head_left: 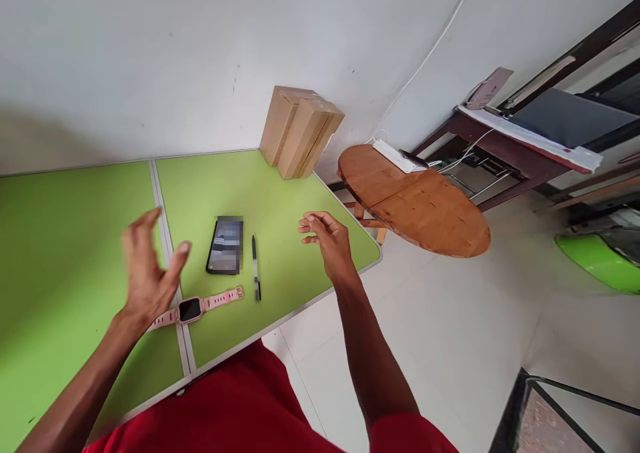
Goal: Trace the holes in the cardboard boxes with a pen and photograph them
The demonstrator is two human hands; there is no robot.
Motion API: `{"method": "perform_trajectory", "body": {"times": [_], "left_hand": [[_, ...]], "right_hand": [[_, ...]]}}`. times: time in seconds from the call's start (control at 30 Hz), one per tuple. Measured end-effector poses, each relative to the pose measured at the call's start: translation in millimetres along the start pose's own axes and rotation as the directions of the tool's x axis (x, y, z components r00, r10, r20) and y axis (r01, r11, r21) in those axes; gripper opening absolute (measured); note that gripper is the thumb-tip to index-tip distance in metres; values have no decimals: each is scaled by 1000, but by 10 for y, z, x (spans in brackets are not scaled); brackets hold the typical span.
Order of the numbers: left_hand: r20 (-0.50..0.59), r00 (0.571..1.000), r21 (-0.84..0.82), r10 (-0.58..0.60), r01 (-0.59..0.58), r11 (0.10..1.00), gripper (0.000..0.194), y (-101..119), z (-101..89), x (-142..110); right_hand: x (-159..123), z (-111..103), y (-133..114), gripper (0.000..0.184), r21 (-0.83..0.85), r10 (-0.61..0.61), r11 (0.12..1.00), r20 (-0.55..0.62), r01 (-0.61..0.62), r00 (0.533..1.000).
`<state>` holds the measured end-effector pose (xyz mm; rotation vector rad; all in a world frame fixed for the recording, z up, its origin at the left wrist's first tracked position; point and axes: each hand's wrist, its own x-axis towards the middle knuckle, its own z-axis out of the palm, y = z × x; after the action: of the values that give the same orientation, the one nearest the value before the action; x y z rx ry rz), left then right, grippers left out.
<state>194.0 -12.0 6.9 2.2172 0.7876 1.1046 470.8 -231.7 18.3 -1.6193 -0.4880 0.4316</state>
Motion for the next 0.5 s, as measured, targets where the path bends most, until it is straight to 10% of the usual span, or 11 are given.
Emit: {"method": "perform_trajectory", "body": {"times": [0.1, 0.3, 0.5], "left_hand": [[315, 949, -125, -23, 66, 990, 89, 138, 668, 469], [493, 870, -160, 27, 60, 985, 87, 290, 1783, 1392], [582, 812, -263, 47, 134, 955, 103, 566, 2582, 2263]], "right_hand": [[539, -149, 221, 72, -38, 4, 999, -105, -8, 994], [1847, -107, 355, 147, -58, -52, 998, -314, 35, 948], [2967, -125, 233, 104, 108, -106, 982, -377, 157, 920]]}}
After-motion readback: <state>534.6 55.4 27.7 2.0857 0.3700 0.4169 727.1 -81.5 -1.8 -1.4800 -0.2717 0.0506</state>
